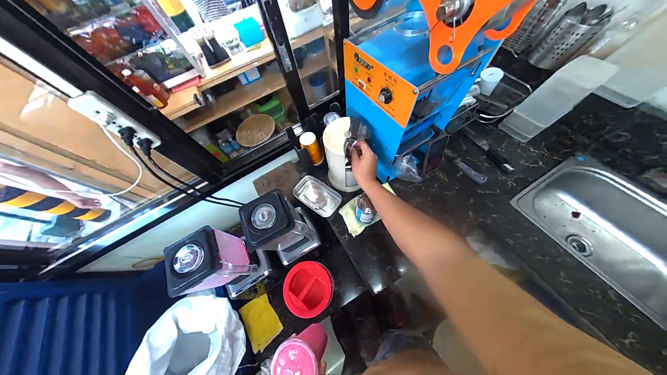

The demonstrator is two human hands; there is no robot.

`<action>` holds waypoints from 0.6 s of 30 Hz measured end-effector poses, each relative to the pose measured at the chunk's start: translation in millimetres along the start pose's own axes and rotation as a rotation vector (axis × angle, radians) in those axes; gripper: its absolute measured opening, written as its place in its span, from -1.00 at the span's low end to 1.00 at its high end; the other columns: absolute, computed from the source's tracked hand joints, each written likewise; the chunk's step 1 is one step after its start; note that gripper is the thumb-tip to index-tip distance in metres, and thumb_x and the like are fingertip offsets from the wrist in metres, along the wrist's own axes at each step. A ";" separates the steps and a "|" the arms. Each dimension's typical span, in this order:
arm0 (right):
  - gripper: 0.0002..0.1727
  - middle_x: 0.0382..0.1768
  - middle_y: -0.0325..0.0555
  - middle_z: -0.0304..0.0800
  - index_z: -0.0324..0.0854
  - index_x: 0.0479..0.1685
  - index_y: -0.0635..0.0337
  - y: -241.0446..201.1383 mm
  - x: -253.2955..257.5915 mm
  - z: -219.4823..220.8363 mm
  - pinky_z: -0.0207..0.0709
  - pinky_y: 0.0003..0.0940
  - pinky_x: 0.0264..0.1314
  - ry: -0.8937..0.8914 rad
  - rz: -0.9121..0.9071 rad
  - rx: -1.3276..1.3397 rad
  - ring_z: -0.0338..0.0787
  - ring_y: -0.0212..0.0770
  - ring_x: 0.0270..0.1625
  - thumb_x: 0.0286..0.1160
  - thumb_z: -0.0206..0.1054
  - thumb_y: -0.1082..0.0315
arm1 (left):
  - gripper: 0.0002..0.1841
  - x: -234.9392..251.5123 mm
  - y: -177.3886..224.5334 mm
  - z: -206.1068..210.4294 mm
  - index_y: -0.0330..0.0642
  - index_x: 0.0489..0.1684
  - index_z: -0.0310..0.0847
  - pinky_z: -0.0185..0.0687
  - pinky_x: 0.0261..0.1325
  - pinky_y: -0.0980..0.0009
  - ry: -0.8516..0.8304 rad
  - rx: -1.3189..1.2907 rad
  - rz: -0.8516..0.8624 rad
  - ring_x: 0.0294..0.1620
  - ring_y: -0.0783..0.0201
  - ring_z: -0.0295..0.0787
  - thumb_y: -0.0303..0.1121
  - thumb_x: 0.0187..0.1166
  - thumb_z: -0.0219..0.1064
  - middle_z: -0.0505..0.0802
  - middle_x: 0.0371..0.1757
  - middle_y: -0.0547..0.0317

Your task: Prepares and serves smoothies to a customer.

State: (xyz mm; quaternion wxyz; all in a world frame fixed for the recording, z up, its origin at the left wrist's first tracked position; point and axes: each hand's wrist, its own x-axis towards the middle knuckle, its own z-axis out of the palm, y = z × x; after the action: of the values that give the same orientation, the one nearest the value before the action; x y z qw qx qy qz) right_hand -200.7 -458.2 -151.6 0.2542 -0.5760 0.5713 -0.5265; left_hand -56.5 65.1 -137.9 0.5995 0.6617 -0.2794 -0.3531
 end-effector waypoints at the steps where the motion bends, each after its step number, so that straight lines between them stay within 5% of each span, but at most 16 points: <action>1: -0.74 -0.03 0.02 0.89 0.71 0.13 0.24 2.0 -2.3 0.3 0.73 -0.10 0.28 0.022 -0.055 -0.010 0.88 -0.13 0.07 0.71 0.27 0.27 | 0.14 -1.5 2.5 0.2 -0.48 0.60 0.07 0.73 0.41 0.31 -0.008 -0.043 0.012 0.30 0.35 0.77 -0.48 -0.08 0.84 0.78 0.29 0.03; 5: -0.73 0.09 0.02 0.87 0.74 0.19 0.26 -7.0 -5.1 -10.2 0.68 -0.21 0.41 0.087 -0.220 -0.020 0.85 -0.16 0.21 0.74 0.24 0.32 | 0.16 -5.2 1.3 -6.7 -0.51 0.59 0.05 0.72 0.40 0.36 0.014 -0.033 0.021 0.29 0.41 0.76 -0.46 -0.11 0.85 0.77 0.29 0.05; 10: -0.76 0.06 0.03 0.85 0.76 0.16 0.28 -38.5 -15.2 -44.7 0.78 -0.32 0.15 0.196 -0.390 0.003 0.87 -0.21 0.05 0.70 0.27 0.39 | 0.20 -1.7 1.3 -7.6 -0.52 0.61 0.01 0.73 0.40 0.35 0.064 -0.017 0.006 0.31 0.39 0.75 -0.49 -0.15 0.84 0.76 0.31 0.03; 14: -0.78 -0.06 0.07 0.85 0.74 0.10 0.39 -85.6 -21.6 -144.5 0.76 -0.32 0.01 0.246 -0.610 -0.021 0.83 -0.21 -0.08 0.66 0.31 0.45 | 0.18 1.9 7.8 -7.6 -0.57 0.65 -0.04 0.65 0.49 0.38 0.020 0.057 0.008 0.40 0.43 0.69 -0.49 -0.06 0.80 0.70 0.41 0.00; 18: -0.78 -0.02 0.07 0.83 0.69 0.12 0.44 -97.6 -61.1 -264.6 0.80 -0.24 0.10 0.067 -0.640 -0.113 0.84 -0.22 -0.01 0.67 0.28 0.47 | 0.18 18.3 6.3 -2.6 -0.54 0.66 -0.04 0.64 0.52 0.34 -0.040 0.048 0.043 0.45 0.38 0.65 -0.52 -0.06 0.80 0.68 0.45 0.00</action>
State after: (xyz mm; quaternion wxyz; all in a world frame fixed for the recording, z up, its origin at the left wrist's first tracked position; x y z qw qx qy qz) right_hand -387.3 -298.7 0.2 0.0245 -0.7220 0.3978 -0.5656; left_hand -43.2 51.4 -134.0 0.5850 0.6627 -0.3140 -0.3464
